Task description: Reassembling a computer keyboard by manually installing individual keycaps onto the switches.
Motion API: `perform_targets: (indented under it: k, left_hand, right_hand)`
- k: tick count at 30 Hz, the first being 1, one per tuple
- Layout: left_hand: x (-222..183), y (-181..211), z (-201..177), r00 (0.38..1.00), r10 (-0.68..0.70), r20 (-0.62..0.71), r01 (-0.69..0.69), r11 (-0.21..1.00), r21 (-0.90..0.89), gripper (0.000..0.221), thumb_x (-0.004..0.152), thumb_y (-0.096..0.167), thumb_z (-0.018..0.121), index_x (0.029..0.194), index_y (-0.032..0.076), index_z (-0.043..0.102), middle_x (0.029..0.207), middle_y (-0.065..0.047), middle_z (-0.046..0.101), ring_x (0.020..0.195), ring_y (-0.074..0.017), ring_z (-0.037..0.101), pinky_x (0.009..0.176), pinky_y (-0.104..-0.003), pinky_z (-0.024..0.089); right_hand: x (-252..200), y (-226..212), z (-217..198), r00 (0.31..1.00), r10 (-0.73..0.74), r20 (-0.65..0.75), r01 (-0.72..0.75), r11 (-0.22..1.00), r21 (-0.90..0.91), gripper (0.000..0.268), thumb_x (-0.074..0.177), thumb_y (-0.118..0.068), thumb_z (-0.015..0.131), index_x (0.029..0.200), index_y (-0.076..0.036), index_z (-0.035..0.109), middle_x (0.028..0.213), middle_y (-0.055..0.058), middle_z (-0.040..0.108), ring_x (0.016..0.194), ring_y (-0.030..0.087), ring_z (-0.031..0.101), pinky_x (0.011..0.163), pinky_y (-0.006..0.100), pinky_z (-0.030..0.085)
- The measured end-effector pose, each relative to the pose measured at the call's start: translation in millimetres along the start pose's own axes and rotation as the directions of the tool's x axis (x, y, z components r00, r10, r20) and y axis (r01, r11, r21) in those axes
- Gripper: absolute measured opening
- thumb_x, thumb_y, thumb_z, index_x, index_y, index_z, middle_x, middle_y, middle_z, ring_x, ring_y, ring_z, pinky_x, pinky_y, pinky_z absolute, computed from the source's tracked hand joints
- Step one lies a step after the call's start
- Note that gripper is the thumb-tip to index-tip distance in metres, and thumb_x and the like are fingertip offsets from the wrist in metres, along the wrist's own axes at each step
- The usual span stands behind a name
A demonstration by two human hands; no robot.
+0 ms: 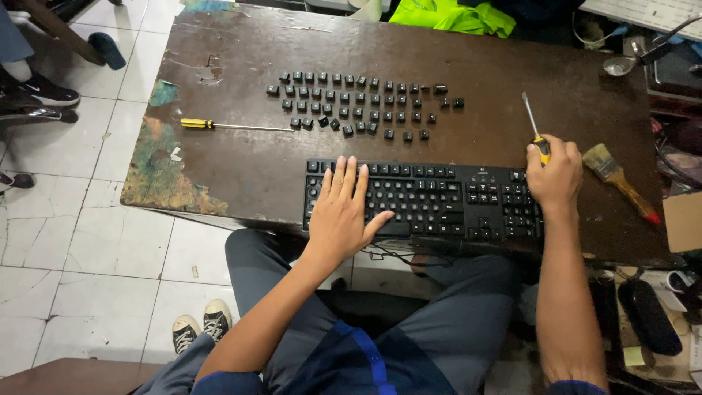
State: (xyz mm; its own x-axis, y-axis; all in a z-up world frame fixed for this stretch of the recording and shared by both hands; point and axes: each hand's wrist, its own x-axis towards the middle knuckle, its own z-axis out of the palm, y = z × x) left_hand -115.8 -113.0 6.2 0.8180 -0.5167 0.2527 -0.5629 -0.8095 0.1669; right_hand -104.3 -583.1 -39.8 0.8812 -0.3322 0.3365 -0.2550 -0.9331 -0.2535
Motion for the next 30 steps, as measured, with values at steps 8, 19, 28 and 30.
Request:
perform_targets:
  k: [8,19,28,30]
  left_hand:
    - [6,1,3,0.996,-0.022,-0.085,0.019,0.999,-0.043,0.085,0.107,0.066,0.043,0.157,-0.003,0.050,0.168,-0.030,0.038,0.159,-0.0472,0.029,0.130,-0.059,0.026]
    - [6,4,-1,0.979,-0.073,-0.192,0.082,0.996,0.037,0.069,0.099,0.049,0.060,0.145,-0.002,0.068,0.164,-0.037,0.044,0.157,-0.0556,0.031,0.129,-0.066,0.012]
    - [6,-4,17,0.985,-0.081,-0.153,0.079,0.997,-0.021,0.076,0.095,0.051,0.057,0.153,0.002,0.061,0.159,-0.035,0.050,0.153,-0.0533,0.040,0.129,-0.065,0.017]
    - [5,-3,16,0.988,-0.078,-0.131,0.074,0.997,-0.033,0.079,0.095,0.052,0.057,0.155,0.001,0.058,0.160,-0.036,0.049,0.154,-0.0533,0.039,0.129,-0.063,0.020]
  right_hand:
    - [0,1,1,0.998,-0.047,-0.041,0.048,0.999,0.021,0.042,0.111,-0.031,0.067,0.143,-0.003,0.074,0.116,0.030,0.066,0.103,0.049,0.063,0.083,0.058,0.049]
    - [-1,12,9,0.989,-0.088,-0.122,0.098,0.992,0.074,0.039,0.109,-0.033,0.076,0.137,-0.006,0.077,0.103,0.031,0.065,0.098,0.056,0.068,0.087,0.059,0.053]
    - [11,21,8,0.992,-0.126,-0.027,0.125,0.992,-0.023,0.040,0.107,-0.039,0.076,0.136,-0.011,0.081,0.111,0.025,0.069,0.103,0.051,0.069,0.088,0.058,0.054]
    - [17,21,8,0.991,-0.134,0.014,0.135,0.975,-0.178,0.049,0.104,-0.052,0.077,0.136,-0.015,0.082,0.121,0.018,0.068,0.113,0.044,0.067,0.091,0.058,0.054]
